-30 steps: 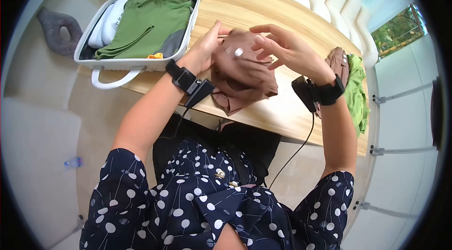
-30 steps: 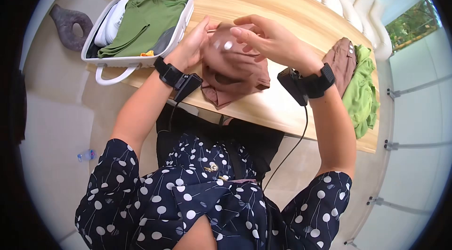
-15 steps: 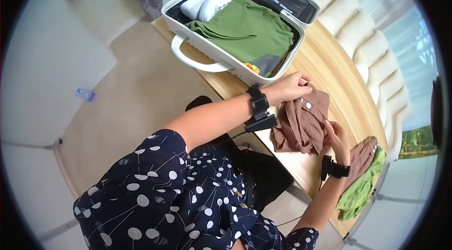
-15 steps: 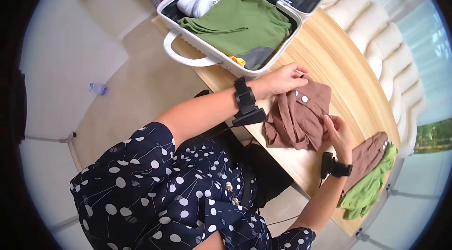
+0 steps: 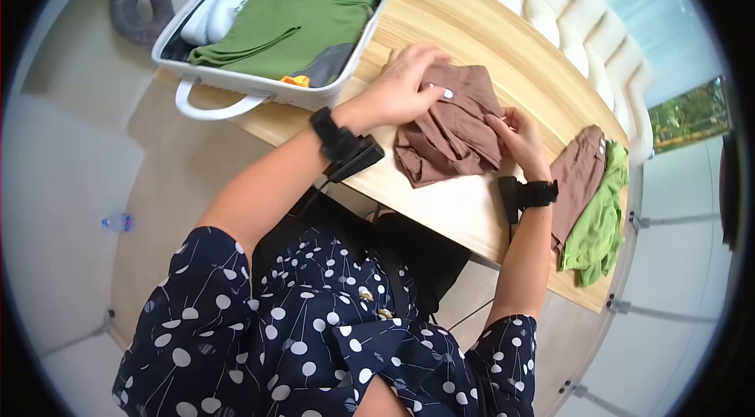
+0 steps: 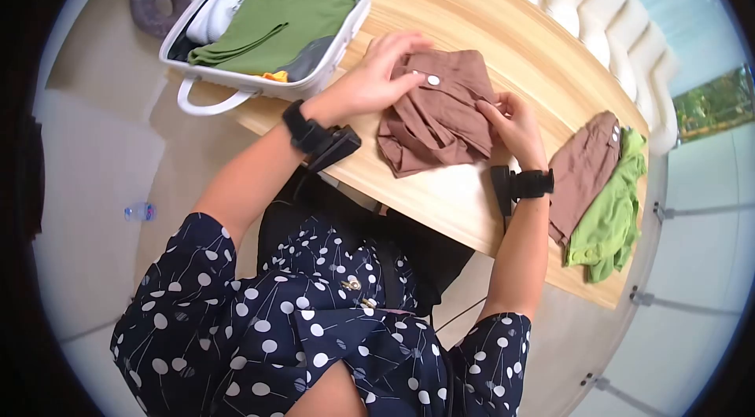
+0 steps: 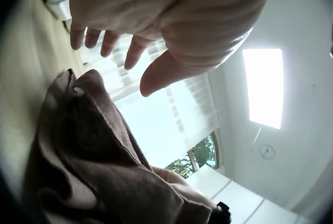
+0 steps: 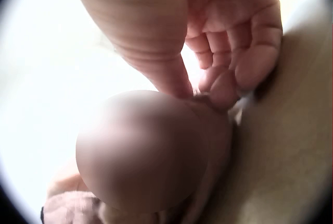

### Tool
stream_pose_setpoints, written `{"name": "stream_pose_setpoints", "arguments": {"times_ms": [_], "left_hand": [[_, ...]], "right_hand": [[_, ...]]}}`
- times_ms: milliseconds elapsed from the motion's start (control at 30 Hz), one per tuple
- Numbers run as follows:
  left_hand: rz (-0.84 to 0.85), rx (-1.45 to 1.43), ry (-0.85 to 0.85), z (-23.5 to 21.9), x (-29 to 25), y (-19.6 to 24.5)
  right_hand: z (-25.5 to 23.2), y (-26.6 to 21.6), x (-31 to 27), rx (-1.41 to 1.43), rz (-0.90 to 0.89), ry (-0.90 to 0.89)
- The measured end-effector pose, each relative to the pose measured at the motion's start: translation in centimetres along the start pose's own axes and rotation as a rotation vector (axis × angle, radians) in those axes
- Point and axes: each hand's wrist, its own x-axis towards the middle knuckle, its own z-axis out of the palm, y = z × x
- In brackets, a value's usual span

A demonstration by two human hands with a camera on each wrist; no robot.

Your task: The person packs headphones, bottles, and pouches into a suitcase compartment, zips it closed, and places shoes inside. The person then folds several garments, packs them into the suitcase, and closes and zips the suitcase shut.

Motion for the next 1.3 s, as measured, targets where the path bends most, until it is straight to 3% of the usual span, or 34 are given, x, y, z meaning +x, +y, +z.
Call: {"name": "stream_pose_setpoints", "arguments": {"times_ms": [33,67,133,167,200,233,300,333,400,533,600,667,767,800,867,900,1000,1033,1067,1133,1233,1267,1300], "left_hand": [[0.187,0.074,-0.121,-0.3,-0.3,0.7],[0.199,0.070,-0.135,-0.5,-0.8,1.6],[0.403,0.283,-0.351,-0.7,-2.2,2.8],[0.410,0.280,-0.359,-0.8,-2.8,2.9],[0.400,0.335,-0.410,-1.1,-3.3,2.8],[0.388,0.393,-0.460,-1.3,-3.6,2.7],[0.387,0.367,-0.468,-1.6,-3.8,2.5],[0.380,0.340,-0.469,-1.6,-3.9,2.5],[0.381,0.332,-0.467,-1.4,-3.9,2.6],[0.386,0.374,-0.425,-0.9,-3.8,3.1],[0.438,0.396,-0.374,-0.5,-3.7,3.0],[0.484,0.426,-0.316,-1.0,-3.5,2.8],[0.054,0.036,-0.447,-3.1,-2.8,4.5],[-0.012,-0.018,-0.393,-3.5,-2.4,4.8],[-0.079,-0.216,-0.201,-2.2,-1.9,2.9],[-0.190,-0.247,-0.206,-2.1,-1.3,2.3],[-0.250,-0.139,-0.172,-1.4,-0.3,1.4],[-0.296,-0.165,-0.223,-1.2,0.0,0.9],[-0.295,-0.164,-0.222,-0.9,0.1,0.5],[-0.202,0.192,-0.106,-0.4,0.1,-0.3],[-0.153,0.354,-0.108,-0.4,0.2,-0.8],[-0.156,0.355,-0.107,-0.5,0.2,-0.9],[-0.267,0.155,-0.178,-0.8,0.4,-0.4]], "right_hand": [[-0.4,0.3,-0.1,0.031,-0.014,-0.013],[-0.8,0.5,-0.3,0.037,-0.008,0.003],[-1.3,0.4,-0.9,-0.040,-0.153,0.138],[-2.2,0.3,-1.0,-0.244,-0.168,0.121],[-2.5,-0.3,-1.8,-0.240,-0.162,0.129],[-2.6,-1.2,-2.9,-0.356,-0.295,0.049],[-2.7,-2.6,-4.9,-0.501,-0.452,-0.160],[-2.3,-2.6,-5.5,-0.499,-0.447,-0.160],[-1.4,-2.7,-6.5,-0.735,-0.683,-0.168],[-0.6,-2.4,-5.7,-0.858,-0.744,-0.151],[-0.4,-1.8,-4.9,-0.813,-0.755,-0.128],[-0.6,-1.7,-4.3,-0.584,-0.691,-0.194],[-0.8,-1.7,-4.1,-0.351,-0.621,-0.184],[-0.8,-1.3,-3.8,-0.350,-0.619,-0.184],[-0.7,-0.5,-2.7,0.064,-0.302,-0.229],[-0.7,-1.2,-2.5,0.084,-0.302,-0.218],[-0.4,-1.2,-1.0,-0.101,-0.198,-0.084],[-0.7,-1.0,-0.2,-0.174,-0.025,-0.142],[-0.6,-0.6,0.2,-0.174,-0.027,-0.142],[-0.1,0.1,1.0,-0.097,-0.215,-0.038],[-0.5,-0.4,1.8,-0.211,-0.265,-0.098],[-0.6,-0.9,2.2,-0.210,-0.267,-0.102],[-0.8,-1.8,2.5,-0.279,-0.234,-0.195]]}}
